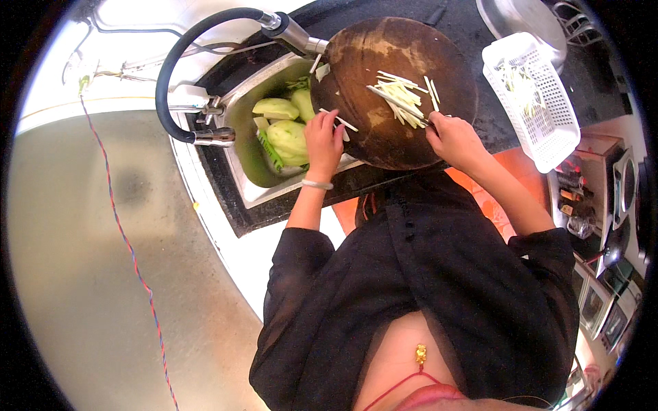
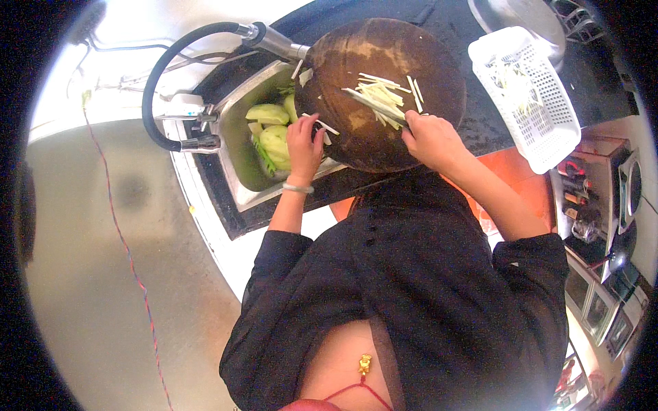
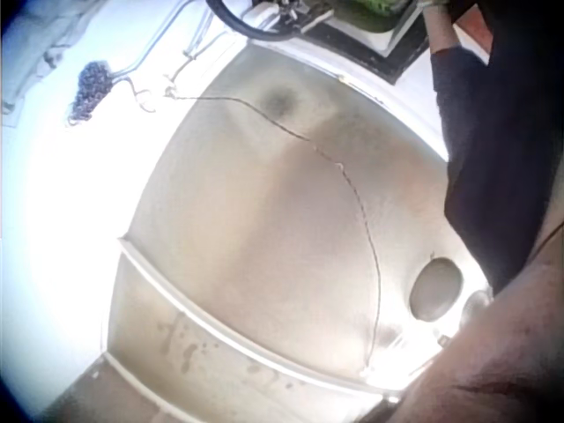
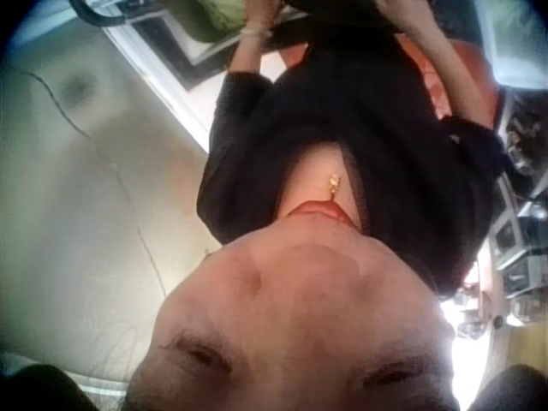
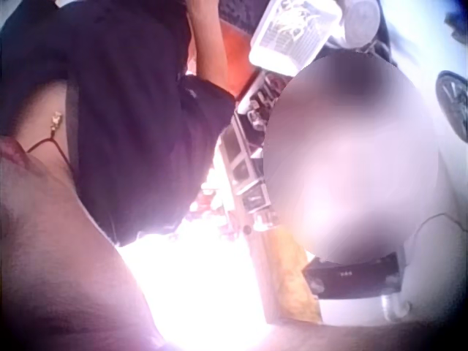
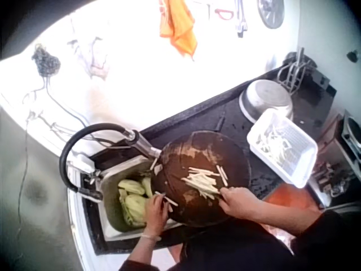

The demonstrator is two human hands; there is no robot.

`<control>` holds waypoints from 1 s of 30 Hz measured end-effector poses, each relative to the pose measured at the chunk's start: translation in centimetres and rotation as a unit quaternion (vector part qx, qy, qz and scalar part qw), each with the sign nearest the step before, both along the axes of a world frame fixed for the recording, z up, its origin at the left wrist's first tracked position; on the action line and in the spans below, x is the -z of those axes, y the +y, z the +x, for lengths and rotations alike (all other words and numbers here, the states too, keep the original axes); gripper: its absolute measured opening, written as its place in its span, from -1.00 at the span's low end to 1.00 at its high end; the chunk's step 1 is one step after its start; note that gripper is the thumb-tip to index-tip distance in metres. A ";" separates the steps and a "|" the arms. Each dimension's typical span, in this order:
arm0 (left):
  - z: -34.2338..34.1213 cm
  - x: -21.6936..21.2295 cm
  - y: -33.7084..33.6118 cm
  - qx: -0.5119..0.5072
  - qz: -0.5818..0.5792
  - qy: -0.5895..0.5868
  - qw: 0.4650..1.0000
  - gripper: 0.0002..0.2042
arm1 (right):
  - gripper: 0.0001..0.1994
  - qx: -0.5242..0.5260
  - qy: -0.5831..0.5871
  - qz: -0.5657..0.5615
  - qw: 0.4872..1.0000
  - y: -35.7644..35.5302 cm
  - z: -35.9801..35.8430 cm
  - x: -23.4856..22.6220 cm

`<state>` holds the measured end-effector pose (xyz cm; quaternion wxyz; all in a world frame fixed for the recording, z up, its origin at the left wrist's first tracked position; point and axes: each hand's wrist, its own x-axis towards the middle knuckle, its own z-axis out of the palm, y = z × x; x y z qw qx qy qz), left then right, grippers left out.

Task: The person slices a squash using a cleaver on a cutting board, then uses a manual slicer tool to shred another squash piece into a white plastic basket.

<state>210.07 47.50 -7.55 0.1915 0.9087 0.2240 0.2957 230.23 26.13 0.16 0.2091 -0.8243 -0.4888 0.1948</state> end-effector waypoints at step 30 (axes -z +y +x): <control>13.8 -9.9 -1.3 0.187 -0.146 -0.075 0.968 -0.96 | -0.54 -0.029 -0.220 -0.015 0.975 -10.0 5.1 -2.7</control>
